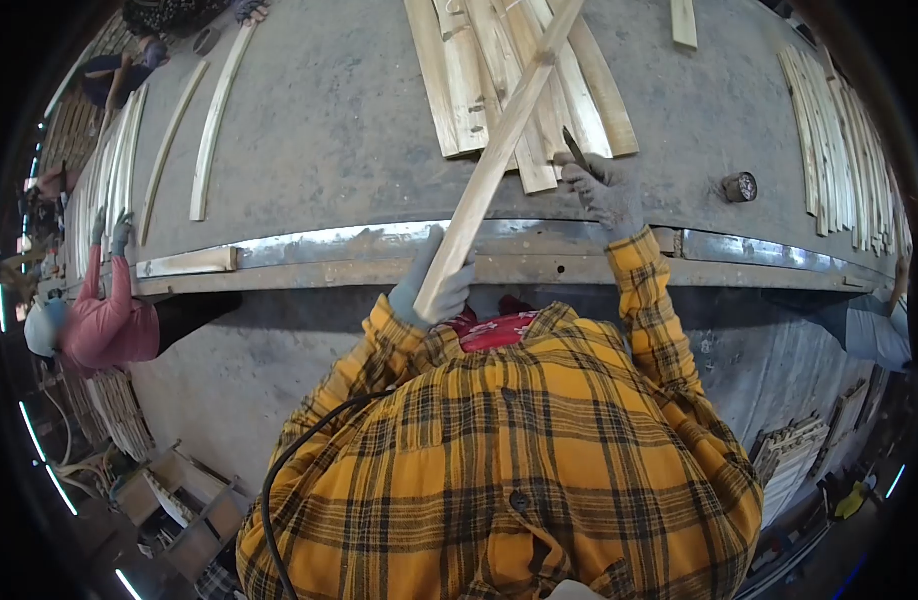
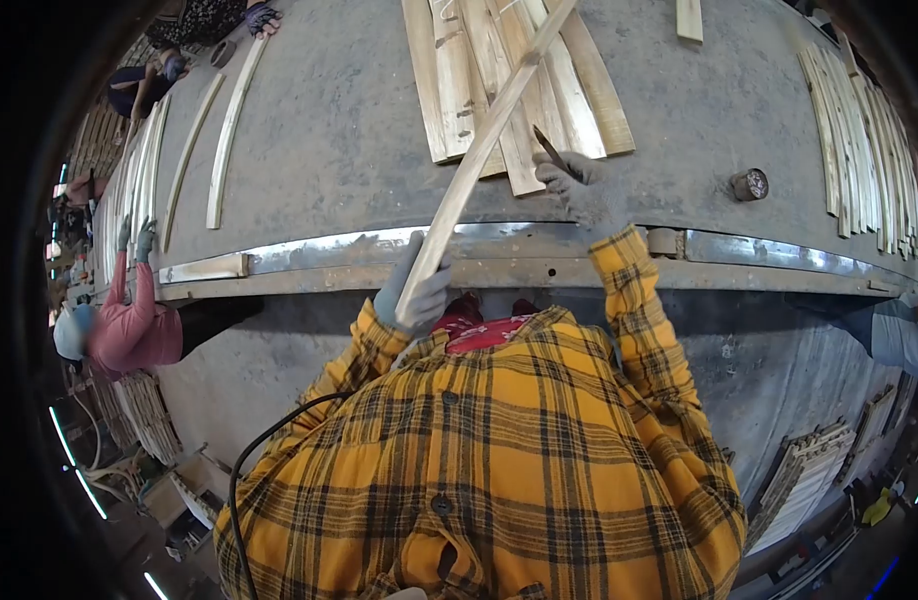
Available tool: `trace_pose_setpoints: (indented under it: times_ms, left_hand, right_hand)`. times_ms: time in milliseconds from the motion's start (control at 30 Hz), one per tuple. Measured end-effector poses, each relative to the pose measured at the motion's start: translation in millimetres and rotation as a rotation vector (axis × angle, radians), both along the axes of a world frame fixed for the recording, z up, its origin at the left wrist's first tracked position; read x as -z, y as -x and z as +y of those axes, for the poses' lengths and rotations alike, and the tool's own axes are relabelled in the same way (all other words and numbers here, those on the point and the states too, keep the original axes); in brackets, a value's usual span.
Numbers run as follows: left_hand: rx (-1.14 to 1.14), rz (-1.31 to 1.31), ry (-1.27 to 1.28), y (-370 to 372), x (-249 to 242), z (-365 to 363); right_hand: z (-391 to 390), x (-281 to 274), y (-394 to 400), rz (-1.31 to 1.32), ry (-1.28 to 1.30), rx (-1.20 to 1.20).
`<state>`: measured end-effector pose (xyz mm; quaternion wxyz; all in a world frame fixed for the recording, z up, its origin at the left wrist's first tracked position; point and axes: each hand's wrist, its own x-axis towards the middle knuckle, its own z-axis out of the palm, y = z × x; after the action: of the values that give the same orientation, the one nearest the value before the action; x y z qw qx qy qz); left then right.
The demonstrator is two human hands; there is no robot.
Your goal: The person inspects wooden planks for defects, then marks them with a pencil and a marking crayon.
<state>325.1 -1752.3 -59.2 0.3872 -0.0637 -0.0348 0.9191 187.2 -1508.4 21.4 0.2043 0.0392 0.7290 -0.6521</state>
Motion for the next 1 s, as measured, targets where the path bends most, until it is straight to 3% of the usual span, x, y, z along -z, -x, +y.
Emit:
trace_pose_setpoints:
  times_ms: [33, 67, 133, 167, 300, 400, 433, 467, 533, 567, 600, 667, 700, 733, 800, 833, 933, 1000]
  left_hand:
    - [0.011, -0.016, 0.026, 8.8, -4.2, 12.0]
    - [0.022, -0.025, 0.054, 15.2, -6.0, 27.3]
    - [0.037, -0.051, 0.109, 21.0, -8.0, 47.3]
    - [0.045, -0.084, 0.166, 23.7, -9.5, 58.8]
    - [0.046, -0.076, 0.190, 25.3, -18.4, 103.4]
    - [-0.025, -0.107, 0.500, 22.6, -16.6, 130.0]
    - [0.004, -0.093, 0.559, 19.3, -16.7, 135.3]
    - [0.008, -0.076, 0.550, 17.7, -17.4, 141.4]
    - [0.005, 0.029, 0.843, 16.4, -11.0, 158.7]
    - [-0.124, 0.299, 0.911, 8.6, 18.8, 169.0]
    - [-0.128, 0.313, 0.900, 3.2, 9.6, 173.7]
    - [-0.187, 0.649, 1.544, -1.1, -28.3, 175.4]
    - [0.086, 0.693, 1.573, 2.0, -47.4, 166.7]
    - [0.078, 0.707, 1.566, 1.3, -47.6, 165.4]
    - [0.123, 0.836, 1.586, -3.0, -49.7, 162.6]
    - [0.244, 0.857, 1.559, -1.3, -53.3, 157.3]
    - [0.280, 0.905, 1.520, 1.5, -51.2, 150.6]
    - [0.235, 0.918, 1.491, 3.0, -51.4, 154.2]
  right_hand:
    - [7.2, 12.1, -8.5, 0.047, 0.190, -0.002]
    - [20.6, 20.9, -13.9, 0.059, 0.185, -0.002]
    - [22.3, 17.4, -32.8, -0.053, -0.154, 0.004]
    - [18.6, 30.3, -41.5, 0.050, 0.007, 0.084]
    - [29.8, 35.3, -52.2, -0.017, -0.044, 0.175]
    - [22.7, 23.4, -61.9, 0.095, -0.120, 0.252]
    - [22.6, 34.4, -63.6, 0.144, 0.041, 0.265]
    - [24.5, 42.2, -65.8, 0.161, 0.033, 0.272]
    - [28.0, 41.8, -69.4, 0.199, -0.017, 0.322]
    - [28.0, 30.2, -70.1, 0.118, -0.060, 0.286]
    - [30.4, 29.3, -68.7, 0.133, -0.068, 0.291]
    - [38.3, 33.8, -64.5, 0.077, -0.402, 0.167]
    - [39.4, 31.8, -66.5, 0.151, -0.564, 0.147]
    - [41.7, 29.1, -67.0, 0.162, -0.570, 0.156]
    - [46.4, 24.3, -67.7, 0.002, -0.331, 0.112]
    - [46.6, 33.9, -69.0, 0.040, -0.300, 0.187]
    - [43.8, 34.7, -73.5, 0.138, -0.180, 0.246]
    - [49.4, 23.1, -75.3, 0.143, -0.240, 0.245]
